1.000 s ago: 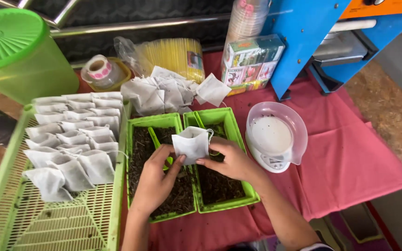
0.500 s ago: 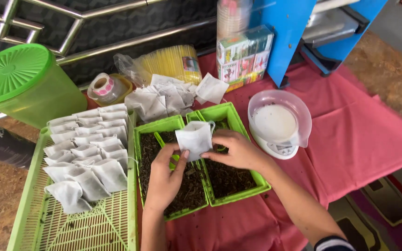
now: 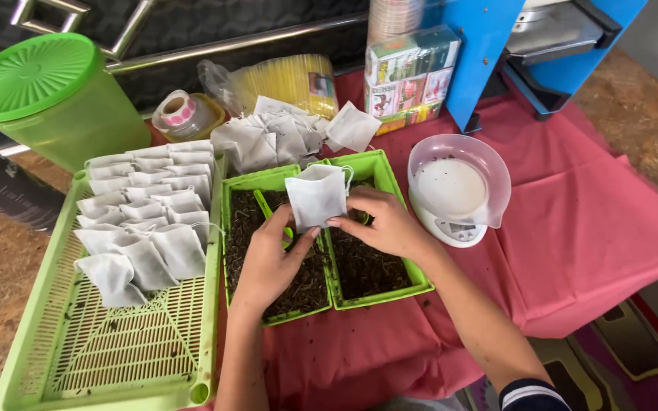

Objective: Filling small filter bags with tea leaves using a spoon and weighing them on a digital scale

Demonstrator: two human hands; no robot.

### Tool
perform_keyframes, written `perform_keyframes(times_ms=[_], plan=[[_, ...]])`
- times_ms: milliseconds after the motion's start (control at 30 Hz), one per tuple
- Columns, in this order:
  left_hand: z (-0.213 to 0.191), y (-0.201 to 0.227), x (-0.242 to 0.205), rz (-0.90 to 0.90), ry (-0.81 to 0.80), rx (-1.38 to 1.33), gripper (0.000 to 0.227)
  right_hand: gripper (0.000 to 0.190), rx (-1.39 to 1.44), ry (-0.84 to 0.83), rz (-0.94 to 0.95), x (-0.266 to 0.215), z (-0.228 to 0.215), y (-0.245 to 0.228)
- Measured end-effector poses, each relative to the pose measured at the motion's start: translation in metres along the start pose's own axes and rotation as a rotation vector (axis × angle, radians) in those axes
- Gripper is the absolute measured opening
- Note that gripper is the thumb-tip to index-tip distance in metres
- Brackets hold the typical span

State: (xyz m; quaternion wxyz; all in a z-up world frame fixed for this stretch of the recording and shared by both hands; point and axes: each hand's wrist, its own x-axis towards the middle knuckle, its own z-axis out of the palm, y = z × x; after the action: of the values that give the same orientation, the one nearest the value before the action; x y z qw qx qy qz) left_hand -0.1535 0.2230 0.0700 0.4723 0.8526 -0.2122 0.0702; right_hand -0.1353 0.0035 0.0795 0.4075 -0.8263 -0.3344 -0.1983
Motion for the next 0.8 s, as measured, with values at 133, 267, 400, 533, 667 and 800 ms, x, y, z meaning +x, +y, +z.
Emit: perform_keyframes(times_ms=[133,267,400,533,667,800], plan=[[0.006,-0.014,0.001,-0.004,0.040,0.022,0.017,0.024,0.046,0.006,0.019,-0.003,0.004,0.010],[0.007,-0.004,-0.005,0.053,0.061,0.006,0.029,0.019,0.128,-0.002,0.047,-0.012,0.010,0.018],[0.002,0.017,-0.007,0.133,0.095,-0.029,0.044,0.029,0.172,-0.003,0.087,-0.008,0.003,0.007],[0.003,0.017,-0.007,0.133,0.099,-0.036,0.058,0.074,0.197,0.082,0.117,-0.017,0.018,0.042],[0.008,0.007,-0.010,0.202,0.140,-0.003,0.075,0.099,0.296,0.088,-0.005,-0.020,0.024,0.054],[0.010,0.007,-0.006,0.249,0.139,0.092,0.071,0.085,0.239,0.081,-0.021,-0.016,0.020,0.035]])
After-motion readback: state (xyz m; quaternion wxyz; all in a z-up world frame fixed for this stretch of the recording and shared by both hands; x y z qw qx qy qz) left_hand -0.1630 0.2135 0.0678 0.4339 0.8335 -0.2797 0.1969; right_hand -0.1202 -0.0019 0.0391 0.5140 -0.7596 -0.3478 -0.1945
